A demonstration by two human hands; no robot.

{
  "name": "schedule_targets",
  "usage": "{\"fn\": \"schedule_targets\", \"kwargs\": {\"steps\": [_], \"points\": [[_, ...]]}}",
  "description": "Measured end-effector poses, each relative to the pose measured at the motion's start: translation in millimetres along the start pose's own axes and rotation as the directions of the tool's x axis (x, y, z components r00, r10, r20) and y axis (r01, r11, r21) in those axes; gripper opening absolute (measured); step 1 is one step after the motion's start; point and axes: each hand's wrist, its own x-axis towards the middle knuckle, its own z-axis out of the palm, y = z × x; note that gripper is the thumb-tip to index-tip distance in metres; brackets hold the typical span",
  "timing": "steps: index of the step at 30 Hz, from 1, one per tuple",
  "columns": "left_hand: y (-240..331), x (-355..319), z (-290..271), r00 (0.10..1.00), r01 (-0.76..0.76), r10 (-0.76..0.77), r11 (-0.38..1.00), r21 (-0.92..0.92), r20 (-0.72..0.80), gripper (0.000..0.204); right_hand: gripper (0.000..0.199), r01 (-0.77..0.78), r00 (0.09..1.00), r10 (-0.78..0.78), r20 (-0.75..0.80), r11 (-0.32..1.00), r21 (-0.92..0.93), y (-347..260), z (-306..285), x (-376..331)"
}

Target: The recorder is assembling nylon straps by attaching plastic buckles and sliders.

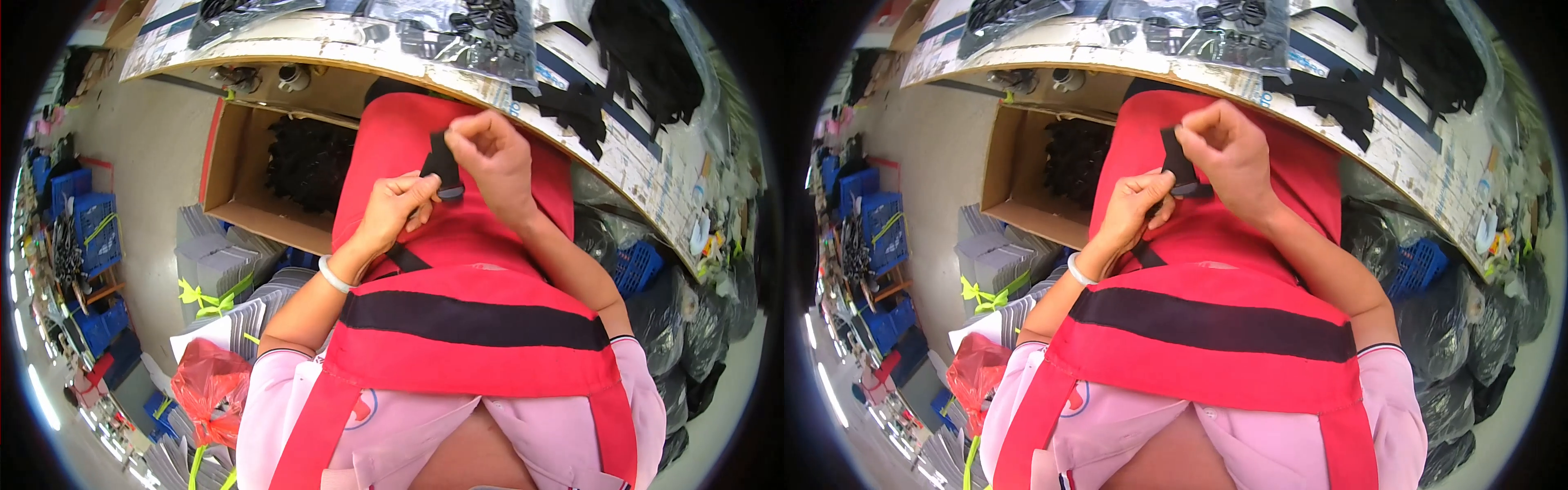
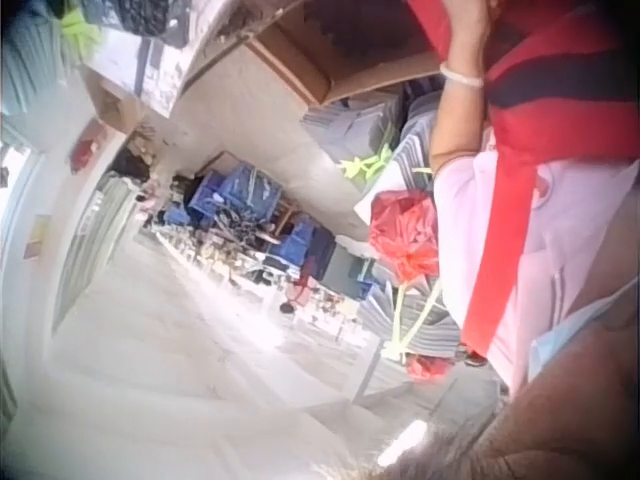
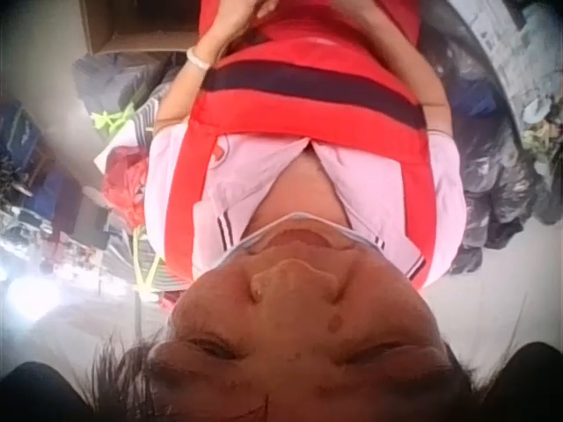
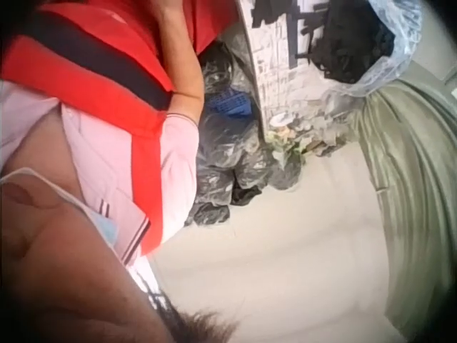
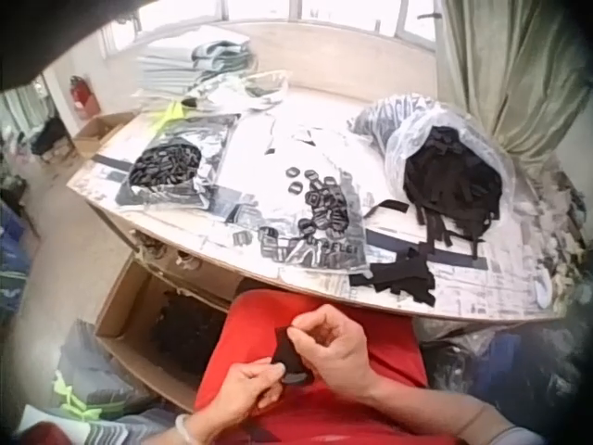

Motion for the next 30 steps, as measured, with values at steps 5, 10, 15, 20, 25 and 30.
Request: {"fn": "schedule_targets", "kwargs": {"steps": [5, 10, 15, 20, 25, 30], "points": [[-5.1, -6.1, -1.3, 1.000, -0.001, -0.002, 0.983, -0.185, -0.017, 0.016, 0.028, 0.150, 0.938, -0.190, 0.289, 0.977, 0.154, -30.1, 62.1, 37.6], [-8.4, -7.5, -2.3, 0.991, -0.122, 0.119, 0.991, -0.048, -0.057, 0.015, 0.032, 0.077, 0.972, 0.018, 0.236, 0.920, -0.385, -2.7, 12.4, 38.4], [-6.5, 1.5, -10.8, 0.998, -0.018, 0.021, 0.998, -0.061, 0.052, 0.020, 0.014, -0.351, 0.862, 0.412, 0.295, 0.906, -0.237, 20.1, -18.6, 14.0], [9.7, 7.4, -16.2, 0.995, -0.064, 0.085, 0.947, -0.314, 0.054, 0.047, 0.012, -0.377, 0.884, 0.405, 0.234, 0.913, -0.157, -12.4, -37.3, 28.3], [11.5, 7.5, -2.0, 0.982, -0.188, 0.188, 0.976, -0.111, -0.004, 0.058, 0.015, -0.215, 0.880, 0.341, 0.331, 0.907, -0.362, -7.7, -26.5, 1.0], [5.1, 19.5, 8.2, 0.979, -0.194, 0.192, 0.981, -0.020, -0.061, 0.053, 0.012, -0.328, 0.808, 0.430, 0.403, 0.896, -0.300, -4.7, -8.9, -7.4]]}}
